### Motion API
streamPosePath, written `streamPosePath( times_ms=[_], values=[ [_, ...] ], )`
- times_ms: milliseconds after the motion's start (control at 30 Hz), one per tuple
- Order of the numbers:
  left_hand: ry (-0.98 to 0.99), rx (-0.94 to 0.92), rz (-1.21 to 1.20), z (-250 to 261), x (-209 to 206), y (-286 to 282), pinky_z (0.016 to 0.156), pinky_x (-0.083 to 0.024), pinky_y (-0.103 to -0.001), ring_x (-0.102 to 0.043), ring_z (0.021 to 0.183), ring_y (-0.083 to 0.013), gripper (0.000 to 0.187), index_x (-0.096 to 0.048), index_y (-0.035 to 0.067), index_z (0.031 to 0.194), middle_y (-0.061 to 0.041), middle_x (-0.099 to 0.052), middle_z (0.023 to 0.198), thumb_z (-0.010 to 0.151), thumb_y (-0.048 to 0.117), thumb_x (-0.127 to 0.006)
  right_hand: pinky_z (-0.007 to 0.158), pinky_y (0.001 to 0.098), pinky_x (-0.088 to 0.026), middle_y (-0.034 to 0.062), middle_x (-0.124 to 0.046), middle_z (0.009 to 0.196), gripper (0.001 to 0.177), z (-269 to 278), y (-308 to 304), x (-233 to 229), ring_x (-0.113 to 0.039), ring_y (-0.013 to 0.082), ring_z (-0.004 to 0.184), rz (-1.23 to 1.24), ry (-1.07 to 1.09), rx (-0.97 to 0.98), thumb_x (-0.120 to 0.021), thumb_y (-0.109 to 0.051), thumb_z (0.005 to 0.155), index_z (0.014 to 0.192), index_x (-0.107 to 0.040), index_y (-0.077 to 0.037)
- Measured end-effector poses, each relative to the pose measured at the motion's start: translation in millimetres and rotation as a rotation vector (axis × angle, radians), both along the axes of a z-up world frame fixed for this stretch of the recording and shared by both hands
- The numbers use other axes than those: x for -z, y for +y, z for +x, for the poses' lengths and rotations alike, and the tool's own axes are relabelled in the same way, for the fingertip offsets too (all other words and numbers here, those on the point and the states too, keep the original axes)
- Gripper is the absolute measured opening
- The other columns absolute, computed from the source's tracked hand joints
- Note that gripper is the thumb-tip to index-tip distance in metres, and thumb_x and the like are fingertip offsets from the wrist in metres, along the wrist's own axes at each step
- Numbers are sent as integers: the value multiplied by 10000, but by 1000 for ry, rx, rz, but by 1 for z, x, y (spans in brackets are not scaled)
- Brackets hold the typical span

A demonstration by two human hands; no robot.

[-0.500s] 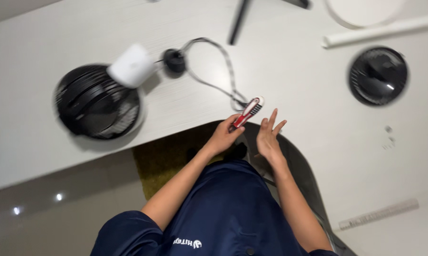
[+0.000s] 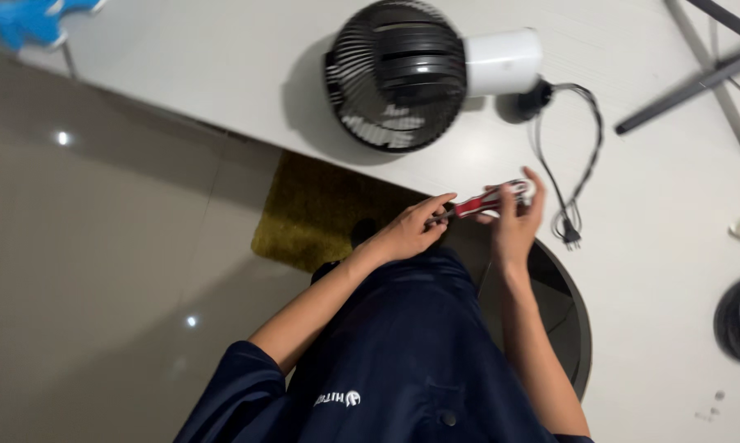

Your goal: The person uses a screwdriver to remove screws from the front grille of a small electric fan, then detaches the grille to expose the fan blades and motor. The removed grille is placed on the table.

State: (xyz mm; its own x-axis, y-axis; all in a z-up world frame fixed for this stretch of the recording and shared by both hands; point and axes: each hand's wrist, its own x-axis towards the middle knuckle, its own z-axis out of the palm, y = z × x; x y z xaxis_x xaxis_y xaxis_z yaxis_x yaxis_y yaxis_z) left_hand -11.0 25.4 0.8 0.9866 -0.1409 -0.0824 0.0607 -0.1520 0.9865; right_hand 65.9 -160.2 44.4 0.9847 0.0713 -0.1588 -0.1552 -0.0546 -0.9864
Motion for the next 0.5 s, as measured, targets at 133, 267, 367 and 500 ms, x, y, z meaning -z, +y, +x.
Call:
streamPosePath(
  times_ms=[133,267,367,500],
  values=[
    [5,-138,4,-25,6,38,787,-583,-307,-712,898,-172,261,-677,55,1253,-88,-725,1057,999,110,-647,613,286,-626,142,-690,1079,449,14,17,-19,-734,179,899,31,-31,21,-522,-186,1134,1539,-355,-88],
    [89,-269,-38,-38,15,50,644,-559,-275,-663,691,-132,184,-728,29,1134,-59,-731,904,980,107,-666,662,301,-645,146,-668,1074,439,26,22,-32,-732,179,893,28,-74,-24,-492,-185,1166,1561,-326,-91],
    [87,-374,-80,-38,17,50,631,-554,-244,-661,692,-92,151,-738,17,1088,-41,-740,887,980,99,-670,657,310,-634,163,-680,1105,440,35,23,-38,-737,200,861,-7,-141,-76,-489,-175,1172,1561,-299,-96],
    [78,-413,-89,-27,16,45,631,-544,-244,-662,694,-91,122,-731,12,1048,-43,-732,872,984,102,-678,713,342,-670,170,-685,1115,459,54,20,-39,-753,225,886,29,-190,-154,-508,-176,1178,1567,-275,-106]
  ],
)
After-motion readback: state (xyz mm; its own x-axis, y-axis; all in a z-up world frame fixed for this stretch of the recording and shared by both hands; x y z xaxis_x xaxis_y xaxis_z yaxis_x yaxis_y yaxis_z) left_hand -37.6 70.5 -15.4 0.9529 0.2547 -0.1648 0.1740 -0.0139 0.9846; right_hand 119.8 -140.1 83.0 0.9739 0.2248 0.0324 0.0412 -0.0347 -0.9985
